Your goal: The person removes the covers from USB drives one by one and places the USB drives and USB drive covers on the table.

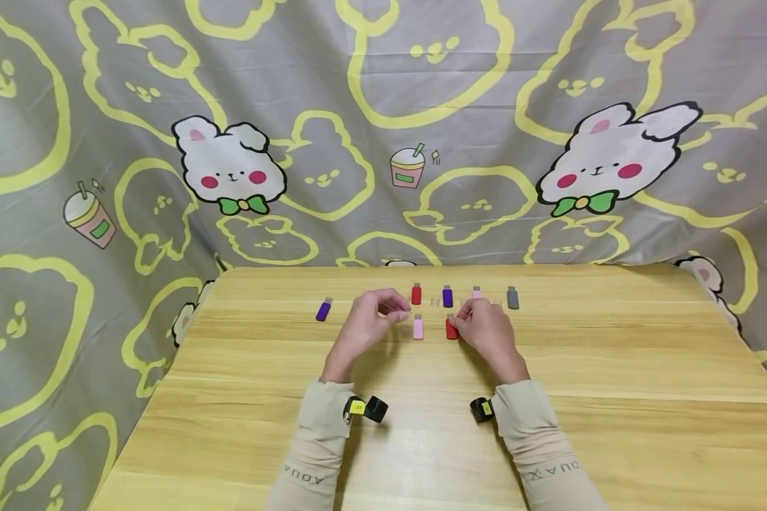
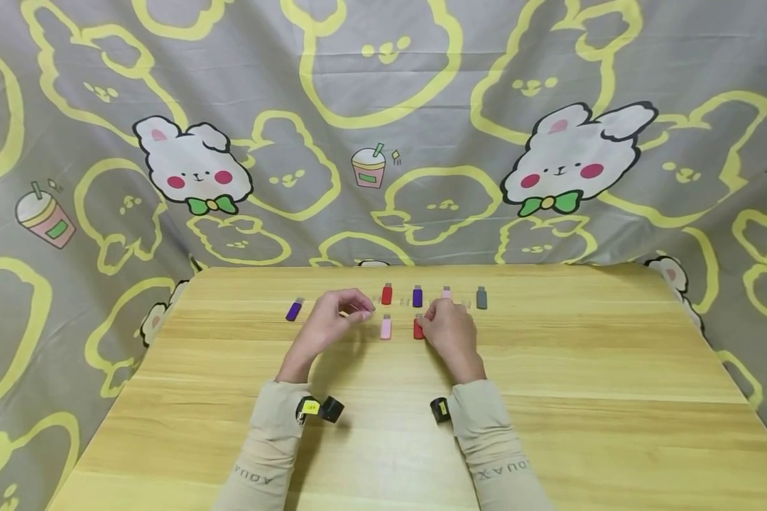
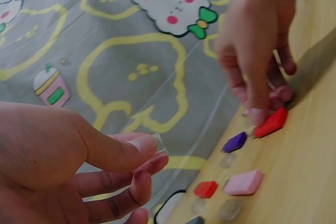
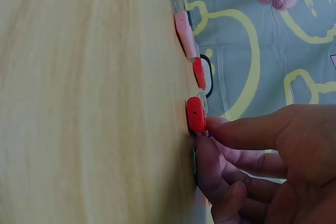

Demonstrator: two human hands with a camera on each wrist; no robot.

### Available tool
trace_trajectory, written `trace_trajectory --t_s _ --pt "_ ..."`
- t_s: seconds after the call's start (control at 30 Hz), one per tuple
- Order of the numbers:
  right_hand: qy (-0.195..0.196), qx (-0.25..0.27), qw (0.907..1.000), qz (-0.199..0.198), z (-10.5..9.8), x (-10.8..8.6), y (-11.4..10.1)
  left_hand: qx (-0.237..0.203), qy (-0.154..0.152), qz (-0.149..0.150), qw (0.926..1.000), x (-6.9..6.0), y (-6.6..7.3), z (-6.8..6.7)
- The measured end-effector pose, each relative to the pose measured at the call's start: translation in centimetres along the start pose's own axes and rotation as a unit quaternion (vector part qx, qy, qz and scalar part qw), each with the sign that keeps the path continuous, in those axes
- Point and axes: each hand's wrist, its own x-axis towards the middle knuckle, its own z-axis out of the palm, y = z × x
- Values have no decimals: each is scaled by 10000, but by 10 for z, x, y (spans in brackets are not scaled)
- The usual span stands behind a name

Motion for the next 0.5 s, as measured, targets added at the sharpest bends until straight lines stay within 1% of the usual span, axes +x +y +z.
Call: trace_trajectory --t_s 0.13,0.2,0.3,0.4,0.5 --pt "35 -122 9999 10 -2 0 1 162 -139 -8 9998 5 2 15" --pt "41 -181 9998 15 -3 0 2 172 -235 1 9996 8 3 23" --pt "41 -147 9999 -14 -5 1 3 353 -358 30 9987 13 5 36" --pt "41 71 10000 -52 -10 1 3 766 -424 213 9959 18 7 47" --pt "5 364 9993 -9 -17 1 3 1302 -498 415 9894 23 9 54"
